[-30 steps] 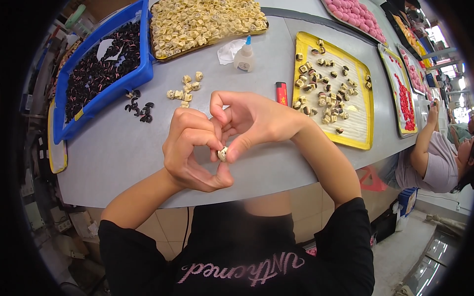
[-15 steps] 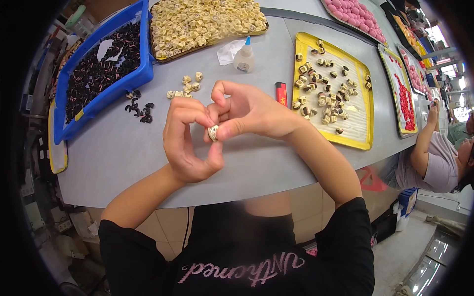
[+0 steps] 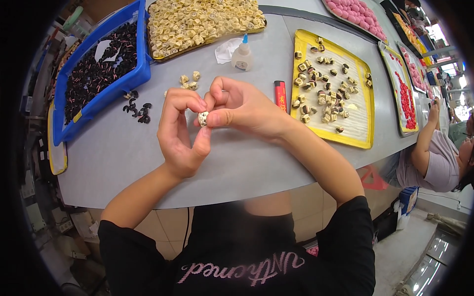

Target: Assembling small figurine heads by applying glue to hair components and attaching them to head bases.

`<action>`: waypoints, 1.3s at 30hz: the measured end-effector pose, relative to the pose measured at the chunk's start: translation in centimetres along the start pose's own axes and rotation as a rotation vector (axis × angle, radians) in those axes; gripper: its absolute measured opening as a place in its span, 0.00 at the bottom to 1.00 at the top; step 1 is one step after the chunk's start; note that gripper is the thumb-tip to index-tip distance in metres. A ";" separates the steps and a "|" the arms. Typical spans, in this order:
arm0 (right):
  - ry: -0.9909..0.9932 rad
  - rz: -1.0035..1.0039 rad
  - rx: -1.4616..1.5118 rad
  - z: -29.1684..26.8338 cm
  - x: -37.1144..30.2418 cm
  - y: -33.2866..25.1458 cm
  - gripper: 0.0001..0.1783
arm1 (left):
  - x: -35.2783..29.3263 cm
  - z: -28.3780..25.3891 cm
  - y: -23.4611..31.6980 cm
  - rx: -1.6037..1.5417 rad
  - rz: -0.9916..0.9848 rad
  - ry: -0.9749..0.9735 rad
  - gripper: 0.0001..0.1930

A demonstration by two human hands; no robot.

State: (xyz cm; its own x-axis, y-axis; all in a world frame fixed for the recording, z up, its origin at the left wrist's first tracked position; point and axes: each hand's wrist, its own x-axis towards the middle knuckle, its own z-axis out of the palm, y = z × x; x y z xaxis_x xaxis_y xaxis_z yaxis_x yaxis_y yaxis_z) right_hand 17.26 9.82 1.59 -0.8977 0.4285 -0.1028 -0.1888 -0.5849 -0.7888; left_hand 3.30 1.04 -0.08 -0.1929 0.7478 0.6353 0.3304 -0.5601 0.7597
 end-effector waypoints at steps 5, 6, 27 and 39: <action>-0.006 0.010 0.007 0.2 0.0 -0.1 0.24 | 0.1 0.0 0.0 -0.013 0.037 0.009 0.14; -0.007 0.009 -0.006 0.0 0.0 0.0 0.24 | 0.1 0.0 0.0 -0.015 0.038 0.008 0.14; 0.067 0.061 -0.104 0.6 -0.3 -0.8 0.17 | -0.1 0.4 -0.5 -0.016 -0.108 0.018 0.12; 0.089 0.072 -0.114 0.5 -0.3 -0.8 0.16 | -0.1 0.3 -0.5 0.005 -0.126 -0.014 0.11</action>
State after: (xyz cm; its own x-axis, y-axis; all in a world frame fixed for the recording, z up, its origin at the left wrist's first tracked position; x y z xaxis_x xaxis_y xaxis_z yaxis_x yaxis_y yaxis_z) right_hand 17.50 9.80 2.54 -0.8676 0.4503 -0.2111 -0.0740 -0.5366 -0.8406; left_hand 3.44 1.31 -0.59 -0.2202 0.8172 0.5326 0.3093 -0.4594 0.8327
